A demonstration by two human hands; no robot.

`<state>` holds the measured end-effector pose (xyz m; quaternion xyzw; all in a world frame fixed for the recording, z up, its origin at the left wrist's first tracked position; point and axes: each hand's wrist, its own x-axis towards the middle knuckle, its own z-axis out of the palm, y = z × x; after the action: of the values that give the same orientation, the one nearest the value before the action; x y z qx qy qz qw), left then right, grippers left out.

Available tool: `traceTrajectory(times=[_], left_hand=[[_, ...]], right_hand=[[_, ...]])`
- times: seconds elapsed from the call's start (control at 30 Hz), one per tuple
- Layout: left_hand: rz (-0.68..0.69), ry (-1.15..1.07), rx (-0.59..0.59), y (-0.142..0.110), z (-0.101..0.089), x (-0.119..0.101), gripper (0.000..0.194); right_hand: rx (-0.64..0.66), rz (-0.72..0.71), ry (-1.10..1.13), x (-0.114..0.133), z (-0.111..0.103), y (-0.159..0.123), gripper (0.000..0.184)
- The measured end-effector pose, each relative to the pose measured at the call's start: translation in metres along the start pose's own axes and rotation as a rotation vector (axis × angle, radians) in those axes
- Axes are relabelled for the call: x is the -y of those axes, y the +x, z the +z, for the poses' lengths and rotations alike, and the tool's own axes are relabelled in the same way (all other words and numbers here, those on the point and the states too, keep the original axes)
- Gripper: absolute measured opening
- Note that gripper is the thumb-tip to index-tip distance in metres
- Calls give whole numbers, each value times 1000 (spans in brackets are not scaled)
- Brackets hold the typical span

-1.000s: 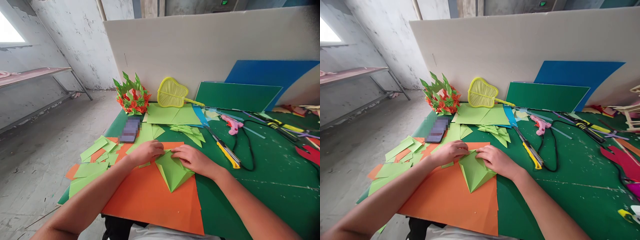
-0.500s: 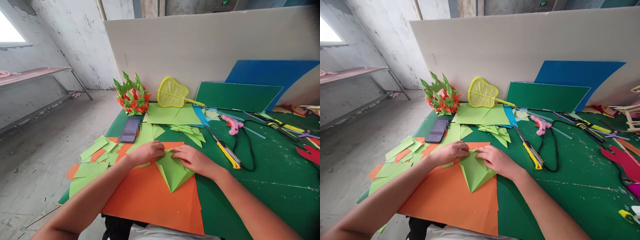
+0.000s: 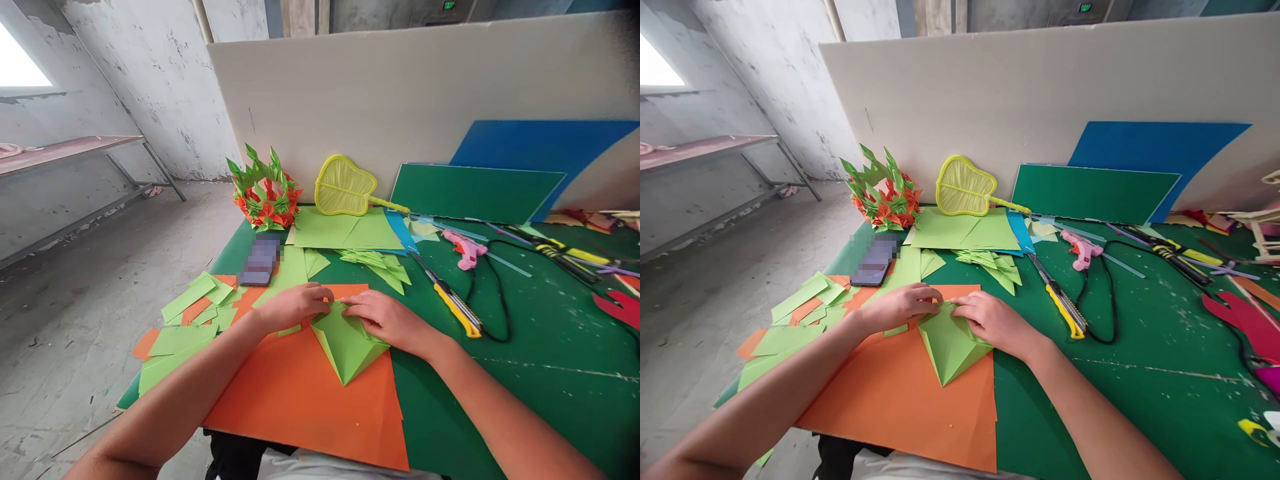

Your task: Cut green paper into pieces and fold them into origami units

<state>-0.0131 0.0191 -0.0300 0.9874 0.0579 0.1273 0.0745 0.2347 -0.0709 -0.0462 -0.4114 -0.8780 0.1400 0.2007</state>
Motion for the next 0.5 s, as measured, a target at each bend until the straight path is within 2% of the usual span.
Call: traceTrajectory(times=[0.23, 0.5], left_hand=[[53, -77, -29, 1, 2, 4, 30], [91, -41, -14, 2, 4, 5, 29]], right_hand=[[-6, 6, 12, 2, -2, 0, 35], [21, 31, 13, 6, -4, 1, 36]])
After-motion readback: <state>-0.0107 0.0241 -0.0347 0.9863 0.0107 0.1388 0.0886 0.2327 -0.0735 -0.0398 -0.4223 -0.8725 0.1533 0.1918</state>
